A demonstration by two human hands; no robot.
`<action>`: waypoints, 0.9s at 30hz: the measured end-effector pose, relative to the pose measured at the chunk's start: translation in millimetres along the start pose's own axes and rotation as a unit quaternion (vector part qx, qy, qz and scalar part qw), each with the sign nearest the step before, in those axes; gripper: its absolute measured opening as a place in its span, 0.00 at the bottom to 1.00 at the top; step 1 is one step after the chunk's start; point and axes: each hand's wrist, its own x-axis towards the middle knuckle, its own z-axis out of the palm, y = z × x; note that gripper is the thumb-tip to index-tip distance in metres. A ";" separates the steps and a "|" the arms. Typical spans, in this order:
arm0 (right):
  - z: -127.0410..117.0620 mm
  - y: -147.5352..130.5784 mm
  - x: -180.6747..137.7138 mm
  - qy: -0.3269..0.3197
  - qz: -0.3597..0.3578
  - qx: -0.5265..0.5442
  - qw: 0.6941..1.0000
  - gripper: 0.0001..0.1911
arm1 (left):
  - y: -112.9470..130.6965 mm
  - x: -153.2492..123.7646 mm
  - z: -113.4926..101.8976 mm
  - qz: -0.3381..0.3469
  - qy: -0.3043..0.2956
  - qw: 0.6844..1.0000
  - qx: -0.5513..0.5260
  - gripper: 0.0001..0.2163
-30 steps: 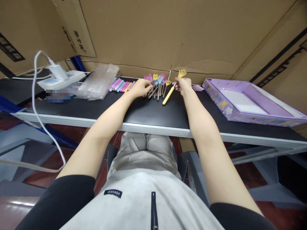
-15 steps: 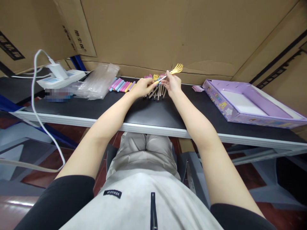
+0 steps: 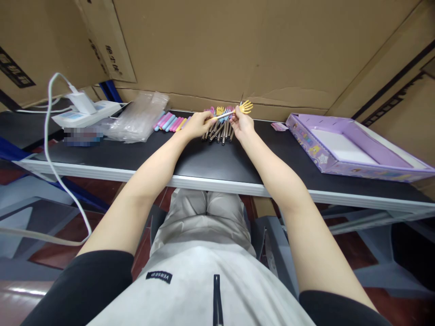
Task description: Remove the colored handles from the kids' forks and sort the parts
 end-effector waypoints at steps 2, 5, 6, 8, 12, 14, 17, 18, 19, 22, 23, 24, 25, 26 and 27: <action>-0.5 0.1 -0.5 -0.006 -0.004 -0.002 1.000 0.20 | 0.2 0.0 -0.1 -0.006 0.001 1.000 0.007 0.09; -1.6 -0.8 -0.7 -0.002 0.002 -0.005 1.000 0.23 | 1.0 0.0 -0.6 -0.011 0.001 1.000 0.008 0.09; -1.4 -1.0 -0.7 -0.001 0.005 -0.006 1.000 0.24 | 1.5 0.3 -0.8 -0.011 0.001 1.000 0.007 0.08; 0.3 -1.0 -0.1 -0.003 0.005 -0.012 1.000 0.25 | 2.6 1.3 -0.8 -0.010 0.002 1.000 0.004 0.08; 3.1 -4.1 5.8 -0.019 -0.011 -0.039 0.999 0.26 | 1.8 4.8 -2.8 -0.012 0.006 1.000 -0.003 0.09; -3.7 -12.4 11.9 -0.008 -0.019 -0.055 0.998 0.26 | -3.9 5.9 -7.6 -0.020 0.011 1.000 0.002 0.08; -30.3 -36.0 22.1 0.061 -0.014 -0.025 0.998 0.23 | -21.3 5.9 -20.1 -0.052 0.025 0.998 0.026 0.07; -41.8 -45.3 24.8 0.081 -0.003 0.015 0.997 0.21 | -28.3 5.7 -24.5 -0.065 0.029 0.997 0.034 0.06; -53.4 -54.1 27.1 0.107 0.005 0.052 0.993 0.21 | -35.0 5.7 -28.5 -0.075 0.032 0.996 0.039 0.05; -82.3 -71.9 32.6 0.157 0.017 0.096 0.983 0.22 | -49.1 6.4 -35.0 -0.091 0.046 0.993 0.050 0.05; -89.4 -73.9 34.9 0.166 0.014 0.097 0.981 0.21 | -51.0 6.7 -35.6 -0.092 0.052 0.993 0.052 0.05; -95.4 -74.2 37.7 0.172 0.008 0.086 0.981 0.21 | -51.7 6.9 -35.9 -0.092 0.057 0.993 0.053 0.05; -100.5 -73.2 41.2 0.176 0.003 0.058 0.983 0.20 | -51.3 6.9 -36.0 -0.089 0.060 0.993 0.053 0.05; -104.8 -71.3 45.0 0.175 -0.003 0.013 0.984 0.20 | -50.1 6.7 -36.3 -0.086 0.060 0.993 0.053 0.05; -108.1 -69.0 48.9 0.171 -0.009 -0.041 0.984 0.20 | -48.3 6.3 -36.7 -0.084 0.058 0.993 0.053 0.05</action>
